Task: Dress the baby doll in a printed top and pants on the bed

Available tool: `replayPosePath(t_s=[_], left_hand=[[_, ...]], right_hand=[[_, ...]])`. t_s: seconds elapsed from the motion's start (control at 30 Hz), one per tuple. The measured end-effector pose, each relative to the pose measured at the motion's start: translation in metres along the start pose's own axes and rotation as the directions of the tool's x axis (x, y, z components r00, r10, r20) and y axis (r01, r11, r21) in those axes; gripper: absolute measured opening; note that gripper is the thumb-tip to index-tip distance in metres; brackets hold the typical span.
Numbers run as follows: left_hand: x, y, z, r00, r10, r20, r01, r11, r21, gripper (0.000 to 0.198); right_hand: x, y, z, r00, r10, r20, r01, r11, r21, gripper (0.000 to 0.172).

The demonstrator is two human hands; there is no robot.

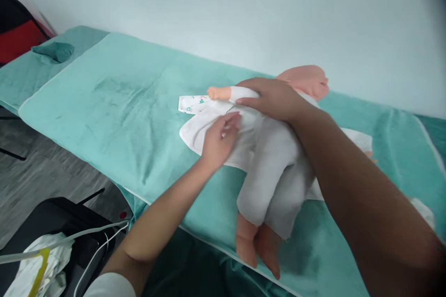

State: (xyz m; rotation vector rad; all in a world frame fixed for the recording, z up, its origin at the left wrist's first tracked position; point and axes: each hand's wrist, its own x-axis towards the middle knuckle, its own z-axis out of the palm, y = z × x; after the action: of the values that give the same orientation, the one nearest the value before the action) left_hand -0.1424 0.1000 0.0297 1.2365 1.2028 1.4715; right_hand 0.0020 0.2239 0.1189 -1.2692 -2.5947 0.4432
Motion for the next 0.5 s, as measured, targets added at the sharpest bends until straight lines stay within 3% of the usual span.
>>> replayPosePath(t_s=[0.07,0.1,0.23,0.33,0.5], left_hand=[[0.029,-0.001,-0.015,0.974,0.13,-0.185,-0.081,0.964,0.253,0.023],[0.042,-0.004,-0.021,0.965,0.153,-0.213,-0.06,0.92,0.386,0.023],[0.072,-0.019,-0.033,0.979,0.048,-0.197,0.106,0.705,0.701,0.02],[0.072,-0.024,-0.033,0.985,0.054,-0.166,0.086,0.68,0.728,0.004],[0.068,-0.022,-0.041,0.938,0.121,-0.326,0.036,0.899,0.436,0.009]], right_hand=[[-0.008,0.005,-0.004,0.996,0.053,-0.069,-0.052,0.999,0.018,0.046],[-0.01,0.007,-0.004,0.995,0.064,-0.073,-0.063,0.998,0.02,0.046],[-0.01,0.007,0.002,0.999,0.04,0.003,-0.04,0.999,-0.021,0.045],[-0.009,0.007,0.005,0.999,0.031,0.023,-0.03,0.999,-0.043,0.042],[-0.01,0.006,0.006,0.999,0.047,0.015,-0.045,0.996,-0.078,0.043]])
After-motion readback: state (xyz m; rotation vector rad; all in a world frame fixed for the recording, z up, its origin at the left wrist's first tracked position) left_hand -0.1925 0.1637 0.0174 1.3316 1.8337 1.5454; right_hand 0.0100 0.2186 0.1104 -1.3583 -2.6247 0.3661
